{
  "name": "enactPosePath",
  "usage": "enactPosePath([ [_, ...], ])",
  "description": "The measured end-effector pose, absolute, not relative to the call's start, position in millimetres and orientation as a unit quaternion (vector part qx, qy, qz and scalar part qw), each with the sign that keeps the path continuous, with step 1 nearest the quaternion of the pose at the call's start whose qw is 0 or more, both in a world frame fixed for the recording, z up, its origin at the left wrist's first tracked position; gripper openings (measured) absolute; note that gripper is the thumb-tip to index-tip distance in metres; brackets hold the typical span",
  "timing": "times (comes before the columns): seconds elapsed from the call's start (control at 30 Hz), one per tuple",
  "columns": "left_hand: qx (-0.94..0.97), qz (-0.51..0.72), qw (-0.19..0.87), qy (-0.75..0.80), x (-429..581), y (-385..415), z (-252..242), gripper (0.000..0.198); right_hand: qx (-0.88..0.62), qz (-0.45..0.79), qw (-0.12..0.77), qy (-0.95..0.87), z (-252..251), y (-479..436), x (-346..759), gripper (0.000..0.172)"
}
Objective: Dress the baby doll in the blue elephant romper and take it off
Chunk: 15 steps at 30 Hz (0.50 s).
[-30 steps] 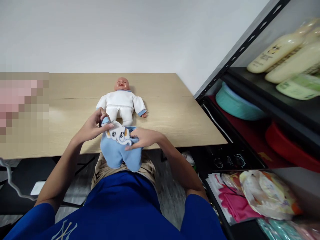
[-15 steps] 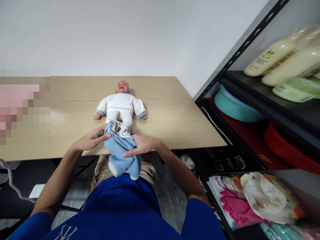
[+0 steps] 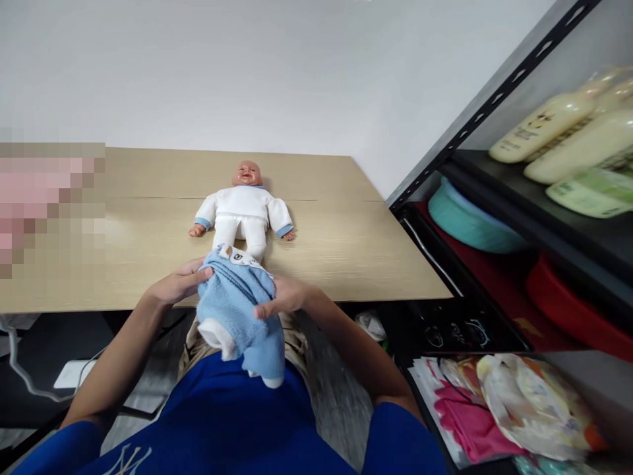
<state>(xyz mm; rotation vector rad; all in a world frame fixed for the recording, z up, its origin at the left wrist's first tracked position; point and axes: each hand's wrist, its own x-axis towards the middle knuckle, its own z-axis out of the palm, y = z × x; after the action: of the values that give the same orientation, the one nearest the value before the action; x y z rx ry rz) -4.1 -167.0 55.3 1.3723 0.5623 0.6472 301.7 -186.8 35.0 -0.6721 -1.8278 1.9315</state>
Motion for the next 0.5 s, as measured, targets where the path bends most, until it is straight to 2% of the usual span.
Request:
enactPosePath([
  [0.07,0.567,0.289,0.726,0.261,-1,-174,52,0.053,-0.212,0.712,0.173,-0.646,34,-191,305,0.116],
  [0.1,0.557,0.286,0.735,0.262,1,-179,52,0.051,-0.205,0.72,0.176,-0.64,34,-193,305,0.116],
  [0.17,0.558,0.281,0.737,0.256,5,-186,54,0.047,-0.206,0.72,0.211,-0.629,33,-198,302,0.107],
  [0.33,0.589,0.244,0.746,0.195,4,-196,55,0.068,-0.274,0.698,0.297,-0.591,27,-207,293,0.083],
  [0.43,0.586,0.251,0.743,0.204,-6,-204,49,0.064,-0.31,0.699,0.29,-0.576,34,-211,287,0.077],
  [0.5,0.574,0.291,0.728,0.235,-12,-212,48,0.061,-0.282,0.684,0.274,-0.614,45,-214,283,0.081],
])
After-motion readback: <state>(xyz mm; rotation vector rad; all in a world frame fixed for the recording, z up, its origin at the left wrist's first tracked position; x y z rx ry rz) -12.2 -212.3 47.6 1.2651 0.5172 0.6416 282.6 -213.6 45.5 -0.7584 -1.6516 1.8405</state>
